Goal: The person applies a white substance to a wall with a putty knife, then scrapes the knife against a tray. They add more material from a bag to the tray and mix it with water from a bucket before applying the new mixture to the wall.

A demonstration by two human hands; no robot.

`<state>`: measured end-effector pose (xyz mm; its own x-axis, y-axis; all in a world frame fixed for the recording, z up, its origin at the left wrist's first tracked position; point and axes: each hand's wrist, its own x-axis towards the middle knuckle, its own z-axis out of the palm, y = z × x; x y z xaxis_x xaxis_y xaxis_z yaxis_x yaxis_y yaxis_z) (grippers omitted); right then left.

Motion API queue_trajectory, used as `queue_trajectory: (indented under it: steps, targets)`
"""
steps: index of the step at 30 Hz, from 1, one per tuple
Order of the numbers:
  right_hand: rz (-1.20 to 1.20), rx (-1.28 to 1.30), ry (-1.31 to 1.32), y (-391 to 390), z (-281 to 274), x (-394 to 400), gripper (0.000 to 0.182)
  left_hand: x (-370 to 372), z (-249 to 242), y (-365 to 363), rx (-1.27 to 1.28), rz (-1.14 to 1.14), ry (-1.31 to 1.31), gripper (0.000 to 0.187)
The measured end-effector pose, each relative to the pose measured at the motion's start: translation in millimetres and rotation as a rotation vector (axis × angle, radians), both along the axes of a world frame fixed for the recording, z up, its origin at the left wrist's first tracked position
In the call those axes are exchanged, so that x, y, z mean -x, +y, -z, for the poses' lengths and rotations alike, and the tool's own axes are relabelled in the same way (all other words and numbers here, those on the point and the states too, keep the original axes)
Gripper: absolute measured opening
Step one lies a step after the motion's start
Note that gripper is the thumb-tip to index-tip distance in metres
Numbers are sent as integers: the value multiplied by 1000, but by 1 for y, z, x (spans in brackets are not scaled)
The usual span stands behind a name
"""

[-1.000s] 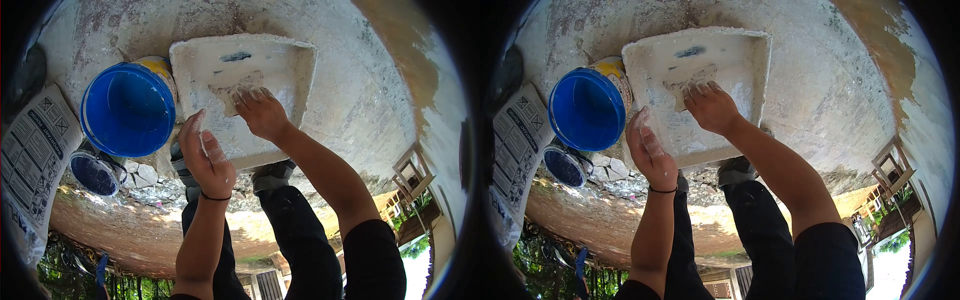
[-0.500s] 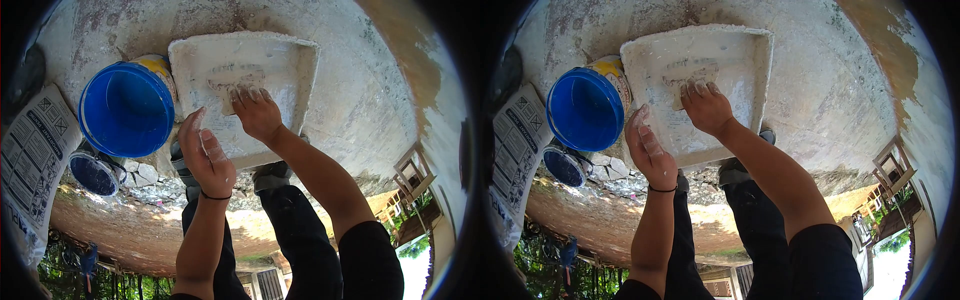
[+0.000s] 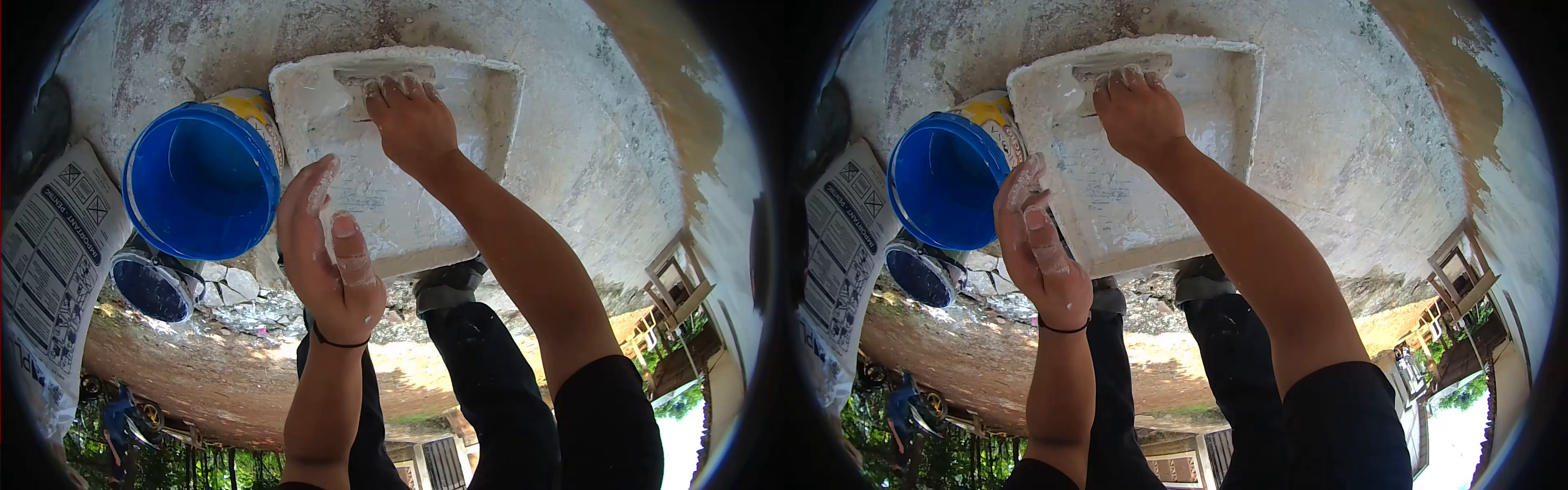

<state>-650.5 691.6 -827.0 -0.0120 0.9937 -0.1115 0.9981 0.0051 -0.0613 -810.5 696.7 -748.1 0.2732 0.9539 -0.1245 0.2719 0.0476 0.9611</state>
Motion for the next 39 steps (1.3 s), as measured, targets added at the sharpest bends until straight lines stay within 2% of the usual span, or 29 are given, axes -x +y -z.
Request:
queue_trajectory:
  steps: [2,4,5,6,10,13,20,23,26,29,31,35,37,39]
  targets:
    - [-12,6,-9,-9,2,3,26,-1,-10,10,-45,40,-15,42]
    - [-29,15,-22,-20,1,3,26,-3,-21,17,-43,-11,-135,42]
    - [-13,55,20,-24,-4,3,26,0,-25,23,-145,68,-3,43]
    - [4,95,61,-29,-10,3,26,2,-28,24,-144,69,-5,43]
    - [-58,10,75,-43,-29,13,27,4,-34,30,-160,-64,-61,41]
    - [-50,101,71,-49,-22,19,27,7,-35,33,-164,-124,-70,41]
    - [-35,46,36,-26,-6,-3,29,5,-37,30,-143,-90,-49,41]
    - [-10,-49,7,-6,-10,-4,23,3,-36,26,-126,-116,-80,41]
    - [-5,-113,-13,7,-8,-3,22,2,-36,25,-113,-86,-49,42]
    - [5,-2,-26,3,0,-1,22,-1,-32,24,-89,-55,-55,43]
    - [-15,59,-35,-12,7,3,31,-2,-27,23,-29,18,-153,45]
    - [-18,135,17,-32,-8,2,32,-4,-29,22,-13,45,-166,46]
    - [-43,44,91,-39,-20,3,30,-3,-29,25,-37,25,-162,46]
    - [-60,57,96,-46,-26,9,29,0,-28,28,-71,42,-125,46]
